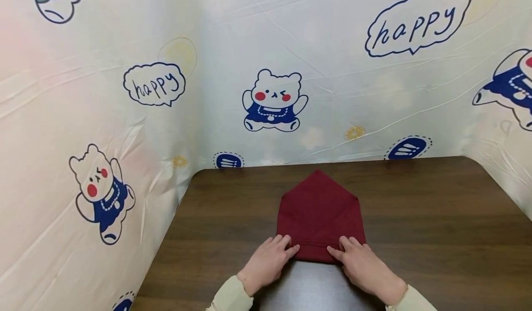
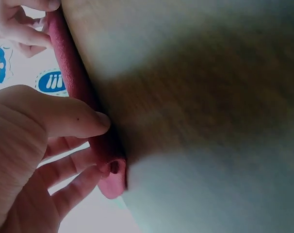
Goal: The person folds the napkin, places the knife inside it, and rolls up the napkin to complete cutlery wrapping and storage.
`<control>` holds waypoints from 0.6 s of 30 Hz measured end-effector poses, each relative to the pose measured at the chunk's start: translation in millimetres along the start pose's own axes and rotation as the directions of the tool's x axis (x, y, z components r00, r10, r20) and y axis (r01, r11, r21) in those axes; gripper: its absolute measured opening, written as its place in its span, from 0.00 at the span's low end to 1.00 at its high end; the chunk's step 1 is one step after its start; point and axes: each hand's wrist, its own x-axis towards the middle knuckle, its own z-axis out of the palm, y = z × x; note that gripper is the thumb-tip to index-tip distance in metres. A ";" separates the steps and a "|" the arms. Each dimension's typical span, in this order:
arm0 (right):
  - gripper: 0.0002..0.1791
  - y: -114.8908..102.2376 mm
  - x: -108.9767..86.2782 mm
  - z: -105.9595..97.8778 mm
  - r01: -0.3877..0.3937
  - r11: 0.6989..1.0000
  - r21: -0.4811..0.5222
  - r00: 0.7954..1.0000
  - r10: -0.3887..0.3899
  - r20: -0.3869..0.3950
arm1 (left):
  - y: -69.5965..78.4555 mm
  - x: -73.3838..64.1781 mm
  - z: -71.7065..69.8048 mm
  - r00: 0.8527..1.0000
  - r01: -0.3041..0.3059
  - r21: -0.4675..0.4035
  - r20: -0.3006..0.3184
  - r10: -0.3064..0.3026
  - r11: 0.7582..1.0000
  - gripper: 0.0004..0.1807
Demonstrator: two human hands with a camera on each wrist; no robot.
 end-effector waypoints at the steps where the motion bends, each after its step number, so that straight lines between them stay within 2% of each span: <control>1: 0.24 0.8 -0.6 0.2 0.001 1.000 0.007 1.000 -0.001 -0.005 | -0.9 -1.2 0.0 1.000 0.007 -0.005 -0.001 -0.007 1.000 0.25; 6: 0.26 4.6 -4.3 -1.2 -0.015 0.999 0.045 1.000 0.015 -0.003 | -4.4 -4.3 -0.3 0.999 0.038 -0.018 -0.019 -0.038 0.999 0.17; 13: 0.26 8.1 -9.7 -1.4 -0.052 0.998 0.027 0.999 0.052 0.003 | -7.5 -5.6 2.8 0.994 0.047 -0.040 -0.101 -0.051 0.998 0.05; 18: 0.25 8.8 -12.1 -0.2 -0.052 0.999 0.001 0.999 0.052 -0.016 | -9.1 -8.4 2.9 0.994 0.051 -0.062 -0.093 -0.057 0.997 0.05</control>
